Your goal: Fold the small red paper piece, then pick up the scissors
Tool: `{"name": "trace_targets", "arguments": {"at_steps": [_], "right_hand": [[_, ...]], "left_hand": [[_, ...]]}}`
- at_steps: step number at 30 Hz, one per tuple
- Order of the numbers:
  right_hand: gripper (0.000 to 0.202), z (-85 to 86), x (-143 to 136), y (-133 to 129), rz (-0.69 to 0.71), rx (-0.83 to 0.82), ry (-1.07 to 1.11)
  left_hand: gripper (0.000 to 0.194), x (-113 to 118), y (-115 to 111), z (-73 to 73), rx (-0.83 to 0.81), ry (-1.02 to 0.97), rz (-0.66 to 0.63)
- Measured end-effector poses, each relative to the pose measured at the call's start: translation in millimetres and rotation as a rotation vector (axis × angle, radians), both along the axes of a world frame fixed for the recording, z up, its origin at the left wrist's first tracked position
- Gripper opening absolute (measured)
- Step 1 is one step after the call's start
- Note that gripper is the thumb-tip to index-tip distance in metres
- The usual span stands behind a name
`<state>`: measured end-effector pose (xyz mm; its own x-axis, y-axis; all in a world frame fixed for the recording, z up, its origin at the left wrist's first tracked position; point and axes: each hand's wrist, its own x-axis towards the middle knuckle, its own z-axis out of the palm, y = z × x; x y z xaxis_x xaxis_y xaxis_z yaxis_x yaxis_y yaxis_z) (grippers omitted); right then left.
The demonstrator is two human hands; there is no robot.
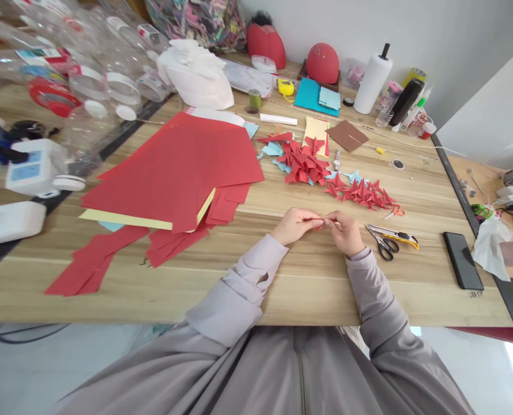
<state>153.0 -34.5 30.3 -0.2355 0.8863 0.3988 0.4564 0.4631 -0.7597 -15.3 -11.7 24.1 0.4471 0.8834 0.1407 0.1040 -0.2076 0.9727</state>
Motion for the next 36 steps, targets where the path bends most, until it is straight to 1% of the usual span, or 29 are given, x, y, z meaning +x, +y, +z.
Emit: {"name": "trace_targets", "arguments": {"at_steps": [4, 9, 13, 15, 20, 25, 30, 36], "right_hand": [[0.02, -3.8, 1, 1, 0.01, -0.058, 0.049], [0.016, -10.5, 6, 5, -0.124, -0.142, 0.164], [0.021, -15.0, 9, 7, -0.083, -0.18, 0.19], [0.022, -15.1, 9, 7, -0.059, -0.173, 0.164], [0.012, -11.7, 9, 6, -0.057, -0.109, 0.039], [0.012, -13.6, 8, 6, -0.074, -0.116, -0.011], [0.011, -14.7, 9, 6, -0.111, -0.129, -0.105], [0.014, -13.7, 6, 5, -0.154, -0.169, -0.073]], "left_hand": [[0.024, -2, 2, -1.8, 0.025, -0.006, 0.033], [0.022, -4, 2, 0.1, -0.006, -0.011, 0.067], [0.021, -6, 3, -1.0, 0.06, 0.021, 0.092], [0.02, -7, 4, -2.3, 0.11, 0.056, 0.099], [0.021, -8, 7, -5.5, 0.181, 0.1, 0.072], [0.018, -9, 8, -8.8, 0.188, 0.112, 0.073], [0.018, -11, 10, -8.5, 0.187, 0.122, 0.067], [0.019, -12, 12, -8.7, 0.171, 0.144, 0.043]]}}
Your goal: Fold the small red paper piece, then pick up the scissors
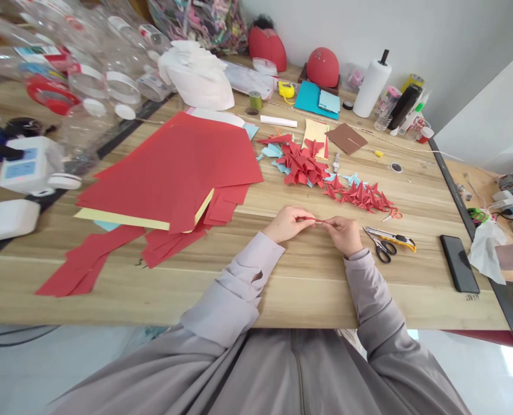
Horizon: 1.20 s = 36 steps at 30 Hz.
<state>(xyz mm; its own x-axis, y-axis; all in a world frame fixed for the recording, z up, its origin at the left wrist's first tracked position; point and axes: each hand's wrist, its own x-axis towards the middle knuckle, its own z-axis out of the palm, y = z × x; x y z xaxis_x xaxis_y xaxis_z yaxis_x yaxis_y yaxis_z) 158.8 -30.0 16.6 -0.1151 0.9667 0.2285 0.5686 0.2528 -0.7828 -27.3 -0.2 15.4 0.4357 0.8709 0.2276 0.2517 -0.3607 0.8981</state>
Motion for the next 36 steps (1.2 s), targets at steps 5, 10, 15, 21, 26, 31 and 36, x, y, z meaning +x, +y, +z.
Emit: {"name": "trace_targets", "arguments": {"at_steps": [5, 10, 15, 21, 26, 31, 36], "right_hand": [[0.011, -4.8, 3, 3, -0.089, -0.036, 0.091], [0.024, -2.8, 6, 3, 0.093, -0.014, 0.325], [0.012, 4.4, 0, 1, 0.12, 0.063, 0.18], [0.013, 9.1, 0, 0, 0.087, 0.145, 0.144], [0.014, 9.2, -1, -1, 0.096, 0.138, 0.155], [0.014, 5.9, -4, -1, 0.14, 0.097, 0.187], [0.015, 5.2, -2, -1, 0.106, 0.124, 0.125]], "left_hand": [[0.019, -1, -1, 1.7, -0.027, 0.002, 0.011], [0.018, 1, -1, -1.5, -0.036, -0.008, 0.017], [0.021, 6, -2, -3.6, -0.066, -0.064, 0.022], [0.021, 6, -5, 5.3, -0.064, -0.152, 0.017], [0.02, 7, -6, 8.6, -0.004, -0.14, -0.026], [0.025, 9, -6, 7.9, -0.043, -0.1, -0.075], [0.022, 10, -5, 5.2, -0.032, -0.115, -0.021]]}}
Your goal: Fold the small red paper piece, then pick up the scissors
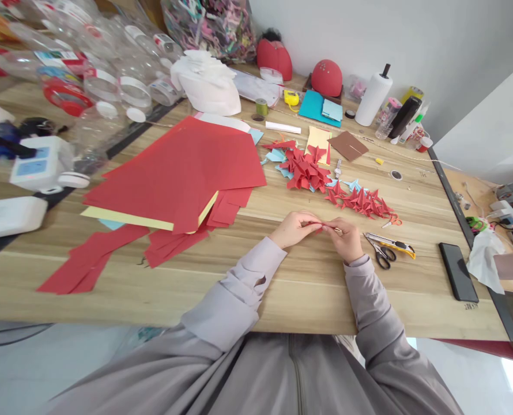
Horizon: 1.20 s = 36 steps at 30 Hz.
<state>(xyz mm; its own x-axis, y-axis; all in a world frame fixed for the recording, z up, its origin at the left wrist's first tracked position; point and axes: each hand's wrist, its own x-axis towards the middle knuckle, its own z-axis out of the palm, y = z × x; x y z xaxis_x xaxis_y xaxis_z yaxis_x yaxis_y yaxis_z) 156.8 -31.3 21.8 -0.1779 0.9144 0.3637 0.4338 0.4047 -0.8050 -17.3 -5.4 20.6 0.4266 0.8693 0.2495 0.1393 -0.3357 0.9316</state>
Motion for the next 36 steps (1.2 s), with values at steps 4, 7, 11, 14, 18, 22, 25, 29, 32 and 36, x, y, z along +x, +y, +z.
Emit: {"name": "trace_targets", "arguments": {"at_steps": [4, 7, 11, 14, 18, 22, 25, 29, 32, 36], "right_hand": [[0.016, 1.9, -0.2, -0.4, 0.013, 0.057, -0.097], [0.019, 2.7, -2.2, -0.3, 0.085, 0.121, -0.164], [0.021, 1.1, -3.7, -0.2, 0.107, 0.17, -0.245], [0.021, -0.2, -3.3, 0.0, 0.071, 0.192, -0.293], [0.021, 0.0, -2.1, 1.0, 0.068, 0.175, -0.266], [0.021, 0.4, -1.1, 1.0, 0.064, 0.127, -0.196], [0.017, 0.7, -1.1, 0.0, 0.072, 0.122, -0.158], [0.017, 1.4, -1.5, -0.3, 0.072, 0.114, -0.194], [0.022, 1.6, -1.1, 0.0, 0.088, 0.107, -0.21], [0.022, 1.4, 0.1, 0.3, 0.1, 0.11, -0.187]], "left_hand": [[0.018, 0.1, 0.3, -2.1, 0.033, -0.047, 0.058], [0.016, -0.2, 0.4, -2.8, 0.046, -0.043, 0.055], [0.016, 0.7, 0.2, -2.9, 0.087, 0.001, 0.063], [0.018, 2.0, 0.2, -3.0, 0.138, 0.022, 0.089], [0.018, 2.5, 0.2, -2.4, 0.092, -0.016, 0.121], [0.016, 0.9, -0.3, -0.5, 0.032, -0.032, 0.129], [0.017, -0.2, -0.7, 0.2, 0.013, -0.027, 0.101], [0.016, 0.1, -0.7, -1.1, 0.018, -0.018, 0.092], [0.015, 0.9, -0.6, -1.9, 0.027, -0.004, 0.082], [0.017, 0.9, -1.2, -0.7, 0.013, -0.017, 0.07]]}}
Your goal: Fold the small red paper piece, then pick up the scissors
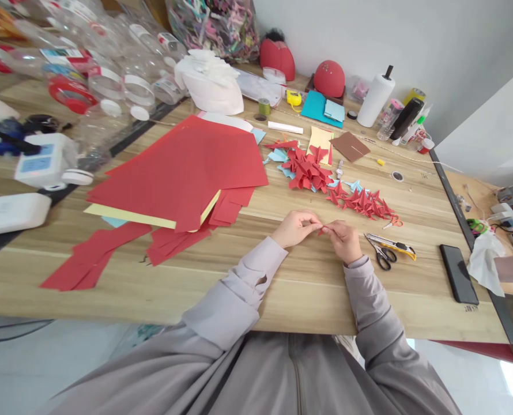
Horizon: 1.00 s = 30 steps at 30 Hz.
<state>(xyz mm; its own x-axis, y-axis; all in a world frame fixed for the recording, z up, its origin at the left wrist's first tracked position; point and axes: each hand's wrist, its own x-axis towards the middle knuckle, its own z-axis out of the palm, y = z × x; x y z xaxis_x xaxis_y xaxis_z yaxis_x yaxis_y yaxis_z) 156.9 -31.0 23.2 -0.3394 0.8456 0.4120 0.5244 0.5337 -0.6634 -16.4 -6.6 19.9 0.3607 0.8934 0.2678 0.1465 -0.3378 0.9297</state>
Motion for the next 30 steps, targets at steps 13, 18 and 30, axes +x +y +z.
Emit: {"name": "trace_targets", "arguments": {"at_steps": [13, 18, 30], "right_hand": [[0.015, -1.4, 2.4, 3.3, -0.079, 0.057, 0.137], [0.014, -4.2, 2.4, 3.9, -0.076, 0.07, 0.129], [0.015, -4.5, 2.2, 0.4, -0.091, 0.029, 0.093]], "left_hand": [[0.034, -6.9, 1.6, 5.7, 0.0, -0.134, 0.058], [0.021, -3.2, 1.3, 3.6, -0.039, -0.177, -0.018], [0.016, 1.0, -1.1, 2.6, -0.008, -0.118, 0.055]]}}
